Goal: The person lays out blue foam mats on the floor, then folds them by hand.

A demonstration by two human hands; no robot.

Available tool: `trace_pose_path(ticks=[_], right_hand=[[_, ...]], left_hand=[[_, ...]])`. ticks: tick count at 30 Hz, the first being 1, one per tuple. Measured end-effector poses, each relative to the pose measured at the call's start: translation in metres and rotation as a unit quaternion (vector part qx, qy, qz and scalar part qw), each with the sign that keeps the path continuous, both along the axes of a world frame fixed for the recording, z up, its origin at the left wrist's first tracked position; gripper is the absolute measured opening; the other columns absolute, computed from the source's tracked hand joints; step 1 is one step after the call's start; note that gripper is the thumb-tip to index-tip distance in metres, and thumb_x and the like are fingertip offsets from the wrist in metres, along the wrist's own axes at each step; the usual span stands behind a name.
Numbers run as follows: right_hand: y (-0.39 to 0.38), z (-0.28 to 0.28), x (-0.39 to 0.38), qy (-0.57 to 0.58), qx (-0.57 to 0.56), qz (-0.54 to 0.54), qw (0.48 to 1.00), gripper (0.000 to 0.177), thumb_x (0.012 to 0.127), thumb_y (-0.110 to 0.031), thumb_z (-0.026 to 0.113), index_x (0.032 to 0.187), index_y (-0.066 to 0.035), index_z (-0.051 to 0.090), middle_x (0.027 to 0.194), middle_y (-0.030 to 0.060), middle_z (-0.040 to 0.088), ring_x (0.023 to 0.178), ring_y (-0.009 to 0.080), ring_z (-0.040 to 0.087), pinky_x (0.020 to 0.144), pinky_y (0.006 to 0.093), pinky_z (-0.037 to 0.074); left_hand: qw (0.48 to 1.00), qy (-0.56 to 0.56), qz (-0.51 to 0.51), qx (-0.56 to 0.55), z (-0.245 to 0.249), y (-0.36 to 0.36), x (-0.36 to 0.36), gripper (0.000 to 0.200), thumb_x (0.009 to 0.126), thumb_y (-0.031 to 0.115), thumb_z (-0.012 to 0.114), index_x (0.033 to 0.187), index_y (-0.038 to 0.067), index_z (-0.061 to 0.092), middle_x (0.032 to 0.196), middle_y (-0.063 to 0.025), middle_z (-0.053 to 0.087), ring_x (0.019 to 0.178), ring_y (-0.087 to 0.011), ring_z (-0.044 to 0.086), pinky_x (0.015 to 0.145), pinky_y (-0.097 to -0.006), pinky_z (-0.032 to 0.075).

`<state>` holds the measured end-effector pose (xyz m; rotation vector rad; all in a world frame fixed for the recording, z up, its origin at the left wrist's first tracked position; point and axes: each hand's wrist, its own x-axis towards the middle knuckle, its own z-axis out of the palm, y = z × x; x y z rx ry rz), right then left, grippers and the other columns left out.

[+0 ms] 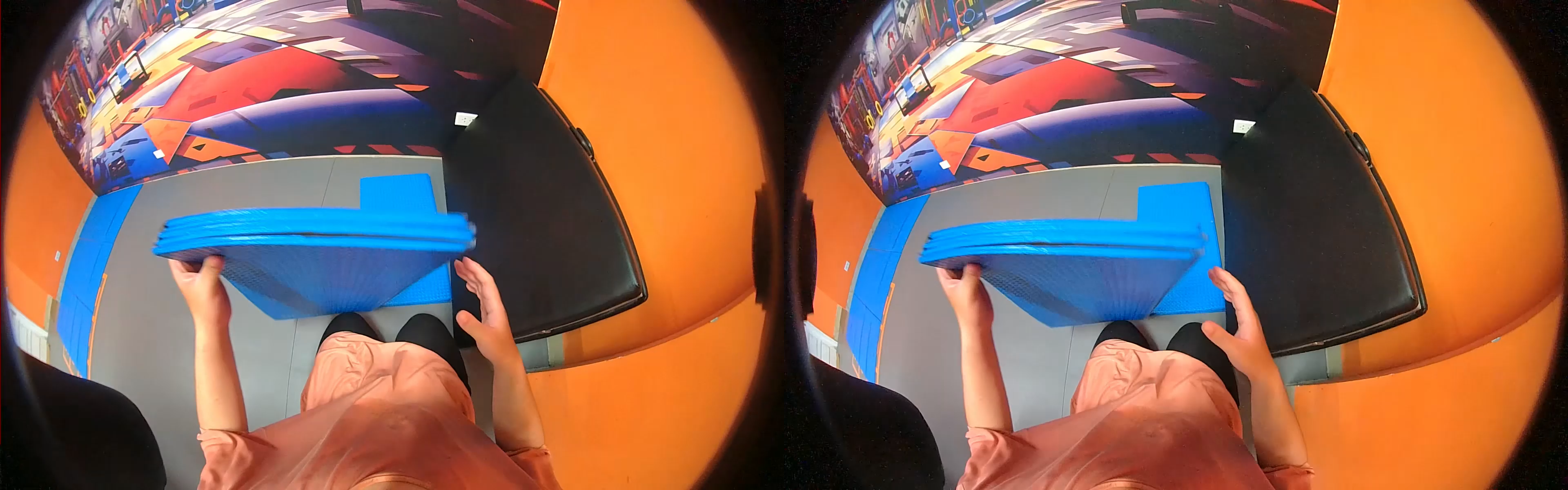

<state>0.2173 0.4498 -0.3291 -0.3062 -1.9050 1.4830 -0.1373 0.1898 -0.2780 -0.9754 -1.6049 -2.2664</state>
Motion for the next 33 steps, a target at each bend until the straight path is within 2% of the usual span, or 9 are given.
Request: trace_pose_path(ticks=[3, 9, 11, 14, 16, 19, 25, 28, 33], right_hand=[[0.000, 0.002, -0.010, -0.023, -0.023, 0.031, 0.999, 0.077, 0.098, -0.039, 0.067, 0.157, -0.003, 0.032, 0.159, 0.0200, 0.039, 0.149, 0.0311, 0.034, 0.122, 0.0446, 0.023], [-0.015, 0.004, -0.035, -0.025, 0.001, 0.034, 0.999, 0.063, 0.104, -0.035, 0.058, 0.154, -0.003, 0.039, 0.157, 0.0167, 0.042, 0.147, 0.0268, 0.037, 0.120, 0.0398, 0.027], [-0.023, 0.003, -0.037, 0.005, -0.083, 0.092, 0.992, 0.058, 0.104, -0.032, 0.058, 0.152, -0.001, 0.043, 0.151, 0.0161, 0.049, 0.142, 0.0243, 0.043, 0.118, 0.0388, 0.030], [-0.029, -0.005, -0.038, -0.046, -0.096, 0.075, 0.991, 0.045, 0.102, -0.022, 0.063, 0.140, -0.001, 0.055, 0.130, 0.0126, 0.064, 0.119, 0.0194, 0.059, 0.104, 0.0353, 0.045], [-0.038, -0.008, -0.040, -0.068, -0.087, 0.073, 0.991, 0.035, 0.099, -0.015, 0.066, 0.131, -0.001, 0.062, 0.113, 0.0075, 0.070, 0.101, 0.0139, 0.065, 0.090, 0.0320, 0.052], [-0.052, -0.033, -0.046, -0.066, -0.157, 0.101, 0.980, 0.033, 0.102, -0.014, 0.062, 0.133, 0.000, 0.059, 0.110, 0.0044, 0.068, 0.101, 0.0125, 0.063, 0.092, 0.0305, 0.050], [-0.061, -0.049, -0.048, -0.056, -0.275, 0.160, 0.946, 0.047, 0.105, -0.027, 0.060, 0.143, 0.000, 0.051, 0.133, 0.0068, 0.061, 0.122, 0.0150, 0.055, 0.107, 0.0319, 0.042], [-0.062, -0.050, -0.044, -0.072, -0.290, 0.218, 0.929, 0.060, 0.104, -0.036, 0.060, 0.150, -0.002, 0.044, 0.145, 0.0082, 0.054, 0.134, 0.0185, 0.048, 0.113, 0.0348, 0.038], [-0.069, -0.065, -0.044, -0.097, -0.317, 0.299, 0.895, 0.070, 0.103, -0.040, 0.059, 0.156, 0.000, 0.035, 0.151, 0.0097, 0.048, 0.139, 0.0192, 0.044, 0.115, 0.0349, 0.035]], left_hand=[[0.996, 0.050, -0.020, 0.073, 0.046, -0.007, -0.006, 0.076, 0.087, 0.038, 0.082, 0.142, 0.001, 0.044, 0.136, -0.0081, 0.057, 0.128, -0.0208, 0.052, 0.113, -0.0386, 0.035], [0.986, -0.047, -0.073, 0.143, 0.102, -0.025, -0.048, 0.065, 0.105, 0.044, 0.054, 0.152, 0.002, 0.037, 0.152, -0.0098, 0.047, 0.140, -0.0231, 0.045, 0.119, -0.0434, 0.031], [0.983, -0.066, -0.092, 0.144, 0.113, -0.020, -0.051, 0.062, 0.106, 0.044, 0.051, 0.151, 0.003, 0.039, 0.154, -0.0099, 0.047, 0.141, -0.0236, 0.044, 0.119, -0.0434, 0.032], [0.980, -0.153, -0.087, 0.097, 0.117, -0.013, -0.058, 0.064, 0.104, 0.048, 0.053, 0.146, 0.001, 0.045, 0.152, -0.0098, 0.050, 0.139, -0.0243, 0.047, 0.117, -0.0427, 0.036], [0.984, -0.147, -0.082, 0.063, 0.106, -0.009, -0.070, 0.064, 0.103, 0.049, 0.055, 0.145, 0.001, 0.047, 0.150, -0.0102, 0.051, 0.138, -0.0240, 0.048, 0.116, -0.0423, 0.036], [0.985, -0.167, -0.038, 0.007, 0.079, -0.001, -0.090, 0.062, 0.102, 0.047, 0.059, 0.142, 0.002, 0.049, 0.144, -0.0095, 0.056, 0.132, -0.0218, 0.053, 0.112, -0.0398, 0.041], [0.982, -0.161, -0.090, 0.049, 0.053, -0.001, -0.102, 0.058, 0.102, 0.045, 0.061, 0.141, 0.005, 0.046, 0.131, -0.0046, 0.059, 0.122, -0.0182, 0.056, 0.105, -0.0356, 0.043], [0.991, -0.095, -0.005, -0.090, 0.027, -0.003, -0.096, 0.054, 0.102, 0.044, 0.061, 0.144, 0.012, 0.048, 0.117, 0.0022, 0.061, 0.094, -0.0055, 0.053, 0.083, -0.0233, 0.041], [0.960, -0.156, -0.108, -0.203, -0.079, -0.025, -0.064, 0.057, 0.098, 0.047, 0.066, 0.136, 0.007, 0.056, 0.123, -0.0045, 0.064, 0.104, -0.0136, 0.060, 0.093, -0.0322, 0.049]])
